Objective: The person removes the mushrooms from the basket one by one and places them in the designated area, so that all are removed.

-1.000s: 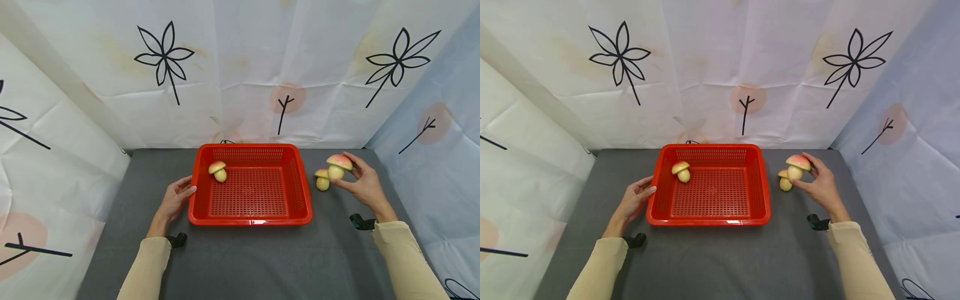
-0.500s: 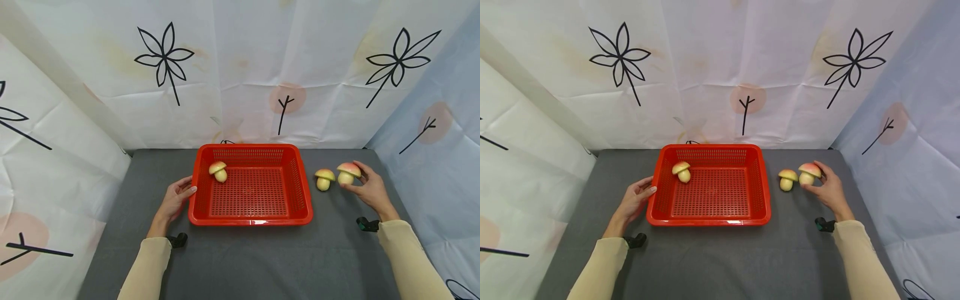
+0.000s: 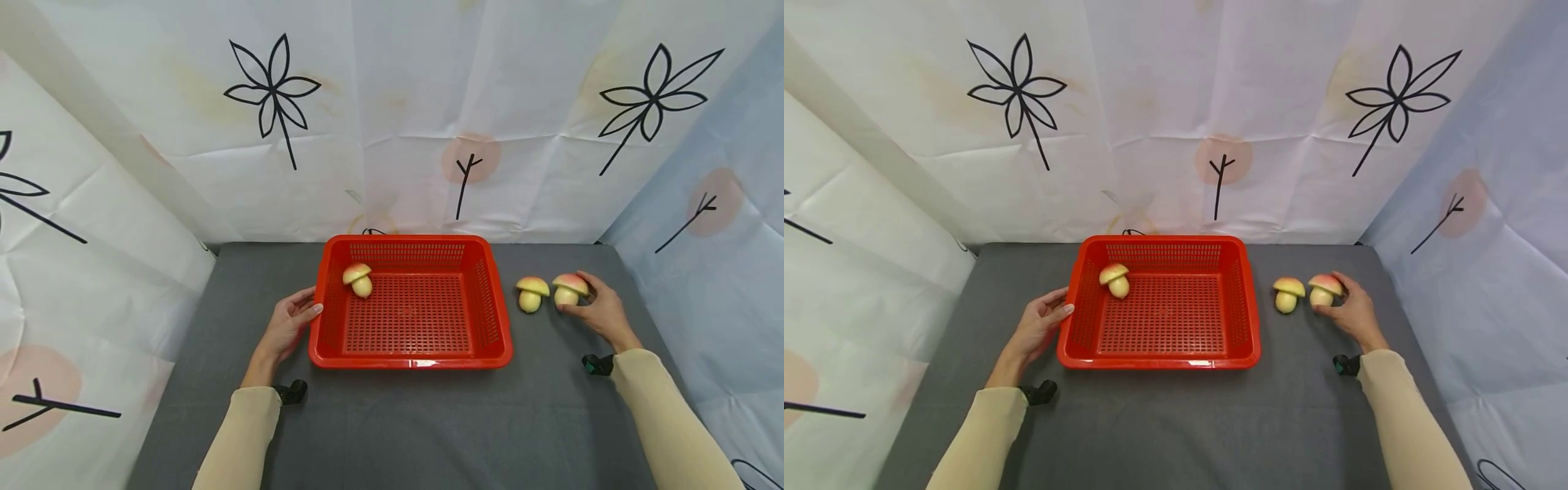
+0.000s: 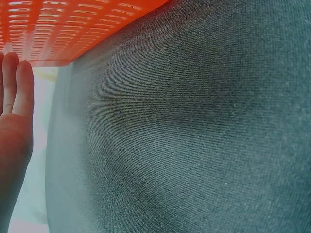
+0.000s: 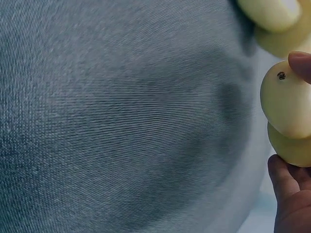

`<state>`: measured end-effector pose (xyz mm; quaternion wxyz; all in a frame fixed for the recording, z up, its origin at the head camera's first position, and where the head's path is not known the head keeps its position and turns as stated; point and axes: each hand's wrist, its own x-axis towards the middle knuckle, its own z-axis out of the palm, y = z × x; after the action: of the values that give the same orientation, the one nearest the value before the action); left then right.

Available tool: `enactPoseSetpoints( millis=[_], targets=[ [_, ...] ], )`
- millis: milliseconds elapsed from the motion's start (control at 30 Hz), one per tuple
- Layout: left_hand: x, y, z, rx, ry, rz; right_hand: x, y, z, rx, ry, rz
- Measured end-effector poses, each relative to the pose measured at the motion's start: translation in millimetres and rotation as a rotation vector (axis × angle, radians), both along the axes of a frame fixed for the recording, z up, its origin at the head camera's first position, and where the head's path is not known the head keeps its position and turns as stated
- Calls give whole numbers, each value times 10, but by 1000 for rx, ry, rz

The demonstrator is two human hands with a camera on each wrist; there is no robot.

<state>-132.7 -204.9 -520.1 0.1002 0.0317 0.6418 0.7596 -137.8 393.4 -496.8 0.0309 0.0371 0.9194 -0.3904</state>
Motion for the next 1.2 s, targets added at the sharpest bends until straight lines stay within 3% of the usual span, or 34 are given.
enactPoseSetpoints(
  millis=[433,1200],
  targets=[
    [-4,-7,-13,-10,-4,-4,-68,17,-198,29,-13,-14],
    [7,-7,-26,-10,-3,4,-69,2,-211,-20,-11,-1]
  ],
)
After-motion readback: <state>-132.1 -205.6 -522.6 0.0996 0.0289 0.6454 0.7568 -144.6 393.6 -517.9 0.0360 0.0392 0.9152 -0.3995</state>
